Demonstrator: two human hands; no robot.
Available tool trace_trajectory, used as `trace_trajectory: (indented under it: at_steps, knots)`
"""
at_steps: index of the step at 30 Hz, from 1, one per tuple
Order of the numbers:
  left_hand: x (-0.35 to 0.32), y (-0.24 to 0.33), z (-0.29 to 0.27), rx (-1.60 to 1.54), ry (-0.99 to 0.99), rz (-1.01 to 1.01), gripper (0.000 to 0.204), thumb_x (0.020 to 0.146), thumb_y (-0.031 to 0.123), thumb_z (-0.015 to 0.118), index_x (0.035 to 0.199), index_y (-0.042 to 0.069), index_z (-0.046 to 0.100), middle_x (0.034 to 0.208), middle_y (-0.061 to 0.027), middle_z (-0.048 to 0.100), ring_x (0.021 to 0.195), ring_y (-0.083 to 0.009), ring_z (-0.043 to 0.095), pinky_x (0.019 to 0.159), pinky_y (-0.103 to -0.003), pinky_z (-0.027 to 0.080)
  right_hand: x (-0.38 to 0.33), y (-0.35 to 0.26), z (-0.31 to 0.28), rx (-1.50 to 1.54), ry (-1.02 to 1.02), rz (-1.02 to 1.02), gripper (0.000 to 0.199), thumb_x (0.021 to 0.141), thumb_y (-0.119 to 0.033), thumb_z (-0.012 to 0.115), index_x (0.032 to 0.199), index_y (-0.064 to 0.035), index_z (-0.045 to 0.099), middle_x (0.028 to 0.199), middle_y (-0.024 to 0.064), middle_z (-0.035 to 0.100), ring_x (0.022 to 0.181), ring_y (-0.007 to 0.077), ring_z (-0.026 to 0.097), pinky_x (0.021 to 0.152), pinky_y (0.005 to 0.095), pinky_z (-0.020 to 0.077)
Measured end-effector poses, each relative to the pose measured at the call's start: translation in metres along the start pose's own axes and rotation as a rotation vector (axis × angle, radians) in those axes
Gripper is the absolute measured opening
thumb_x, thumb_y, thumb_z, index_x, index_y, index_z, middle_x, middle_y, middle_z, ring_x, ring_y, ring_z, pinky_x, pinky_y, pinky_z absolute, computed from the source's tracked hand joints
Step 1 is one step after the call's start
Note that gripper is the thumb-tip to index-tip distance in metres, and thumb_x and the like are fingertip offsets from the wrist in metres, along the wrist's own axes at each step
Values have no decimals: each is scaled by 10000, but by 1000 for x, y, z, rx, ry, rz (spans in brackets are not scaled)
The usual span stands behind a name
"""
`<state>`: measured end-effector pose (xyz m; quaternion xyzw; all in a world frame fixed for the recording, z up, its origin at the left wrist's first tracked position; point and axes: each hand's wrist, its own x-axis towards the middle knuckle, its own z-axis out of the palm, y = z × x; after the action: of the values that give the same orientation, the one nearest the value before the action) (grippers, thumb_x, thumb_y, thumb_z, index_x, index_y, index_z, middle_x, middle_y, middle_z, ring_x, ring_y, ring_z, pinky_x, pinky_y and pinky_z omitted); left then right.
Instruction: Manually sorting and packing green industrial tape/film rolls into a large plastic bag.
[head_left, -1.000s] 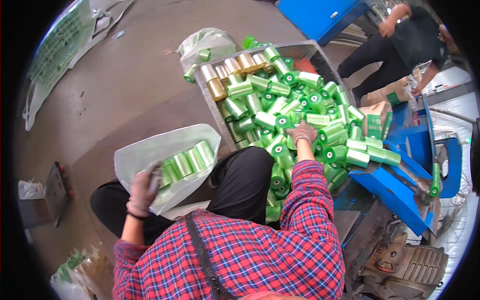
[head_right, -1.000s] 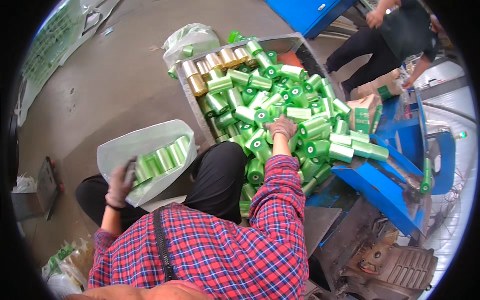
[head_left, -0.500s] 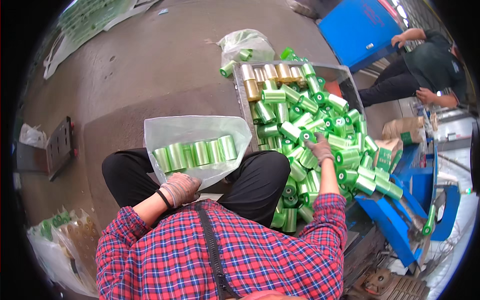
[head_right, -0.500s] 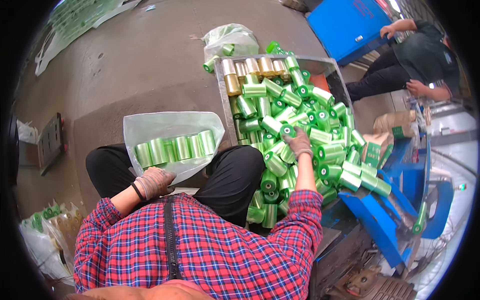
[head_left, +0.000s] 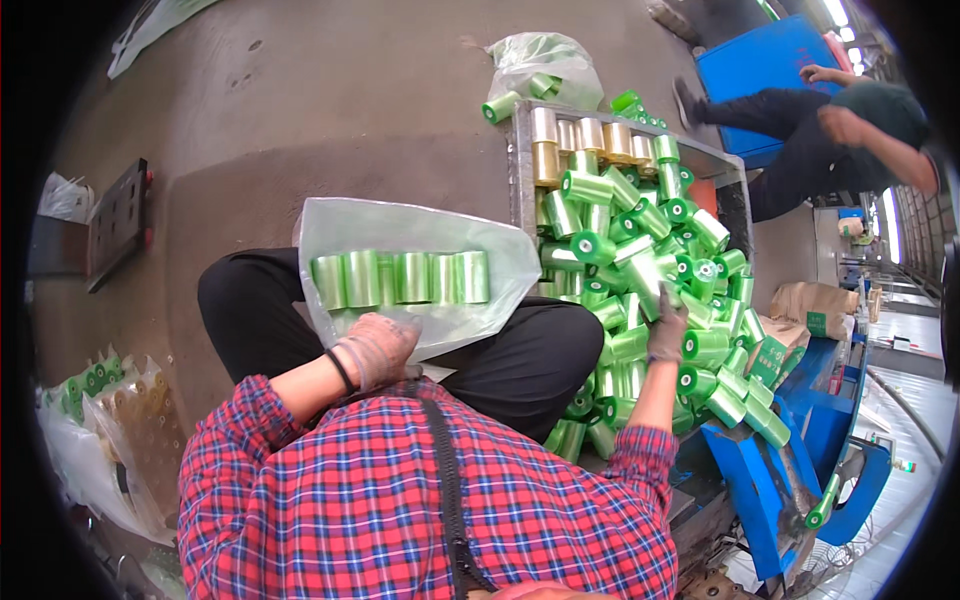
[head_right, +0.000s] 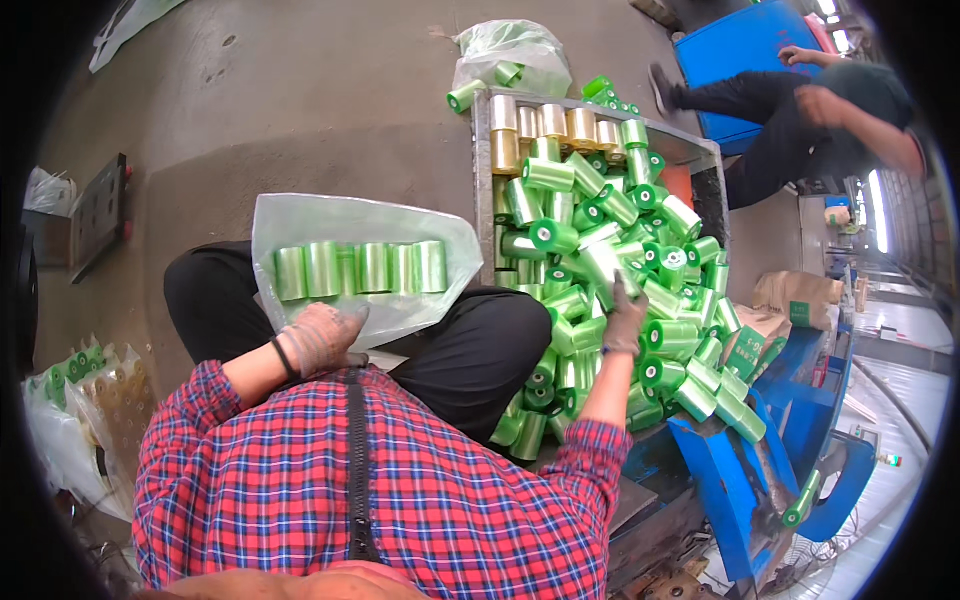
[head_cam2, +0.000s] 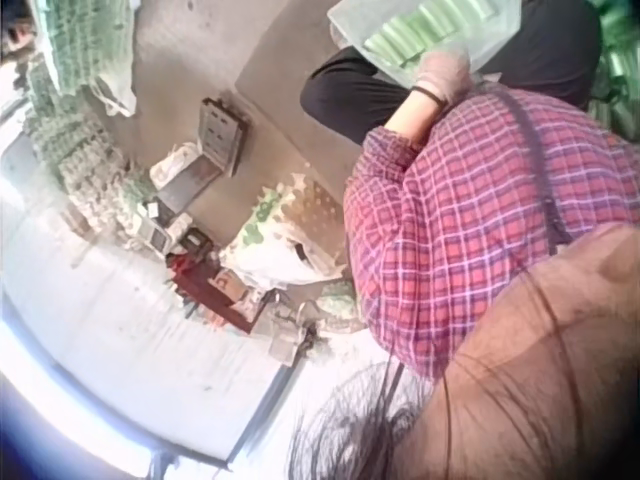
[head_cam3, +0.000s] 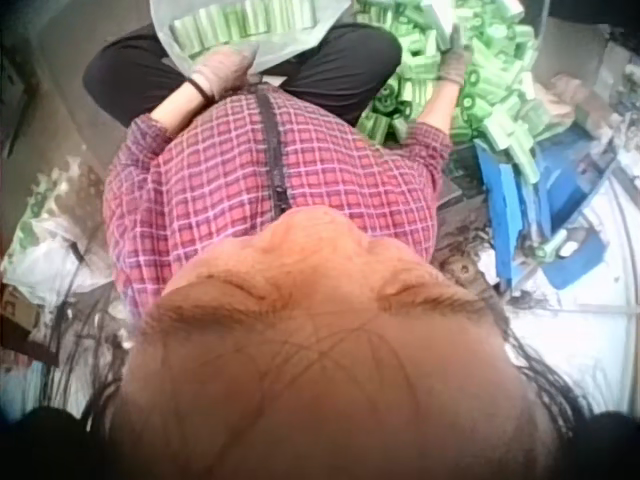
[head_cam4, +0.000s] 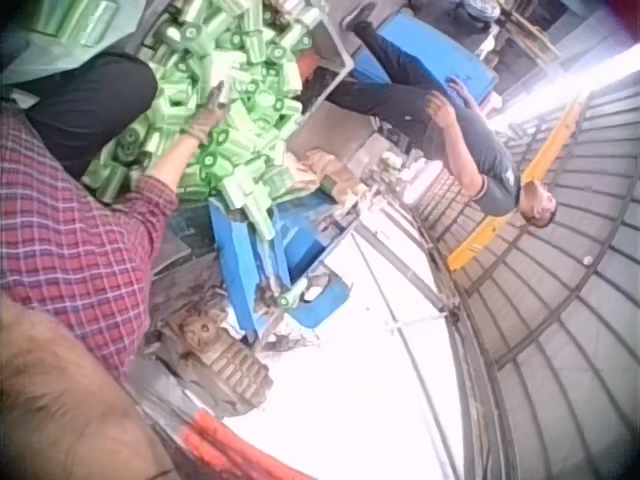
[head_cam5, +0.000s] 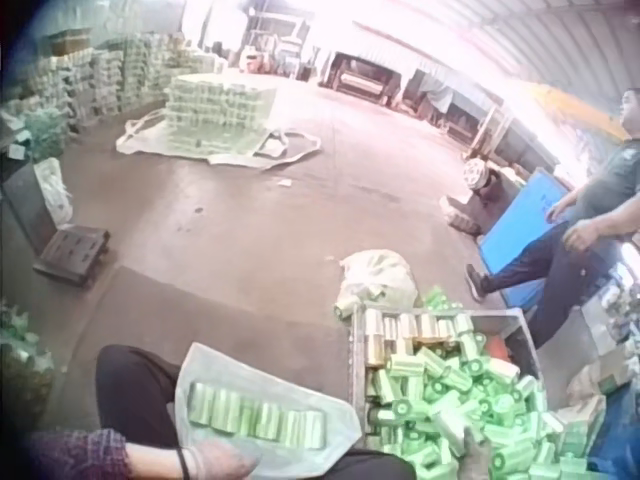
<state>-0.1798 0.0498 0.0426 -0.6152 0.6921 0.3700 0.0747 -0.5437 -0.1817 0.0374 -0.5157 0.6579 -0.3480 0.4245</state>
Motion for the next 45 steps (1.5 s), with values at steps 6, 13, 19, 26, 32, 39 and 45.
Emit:
trace_trajectory:
  at_steps: [6, 13, 19, 26, 32, 39, 45]
  knots:
    - [4, 0, 19, 26, -108, 197, 383, 752, 262, 553, 1095, 93, 521, 766, -187, 618, 768, -354, 607, 662, -442, 481, -92, -73, 55, 766, -536, 48, 835, 718, -649, 534, 1280, -60, 349, 1130, 160, 509, 942, 300, 554, 835, 433, 466]
    - [9, -14, 43, -138, -26, 363, 282, 749, 250, 530, 1018, 167, 540, 727, -160, 606, 702, -364, 593, 596, -456, 465, -116, -13, 293, -656, -1017, 20, 668, 758, -478, 587, 1122, 75, 500, 1112, 236, 534, 972, 297, 567, 829, 338, 448]
    - [9, -22, 37, -253, -167, 356, 308, 762, 311, 534, 1026, 151, 531, 751, -162, 614, 729, -362, 592, 629, -450, 470, -125, 60, 387, -919, -580, 136, 877, 700, -560, 610, 1253, 68, 347, 1212, 278, 445, 1060, 395, 490, 910, 383, 400]
    - [22, -27, 36, -332, -174, 461, 273, 752, 241, 529, 1003, 137, 558, 734, -163, 605, 695, -357, 583, 621, -429, 472, 28, -98, 253, -466, -1194, 27, 340, 780, -259, 564, 1028, -29, 599, 757, 99, 627, 638, 134, 599, 542, 277, 502]
    - [47, -21, 39, -306, -389, 399, 329, 746, 297, 538, 1003, 97, 584, 871, -160, 622, 833, -355, 584, 715, -412, 468, 104, 11, 181, -1197, -304, 147, 823, 693, -658, 533, 1099, 58, 550, 1124, 284, 520, 1088, 327, 511, 963, 364, 348]
    - [53, -19, 55, -428, -456, 354, 438, 764, 434, 563, 1050, 103, 587, 935, -153, 619, 867, -316, 585, 766, -363, 462, 102, 151, 141, -387, -33, 221, 819, 565, -463, 743, 1184, 9, 486, 1115, 218, 550, 1051, 319, 513, 926, 363, 371]
    - [44, -15, 55, -432, -455, 337, 403, 780, 435, 550, 1059, 149, 598, 969, -131, 624, 935, -282, 578, 819, -354, 440, 84, 106, 144, -686, -33, 91, 759, 655, -353, 734, 1235, 13, 409, 1136, 202, 534, 1059, 266, 511, 836, 343, 443]
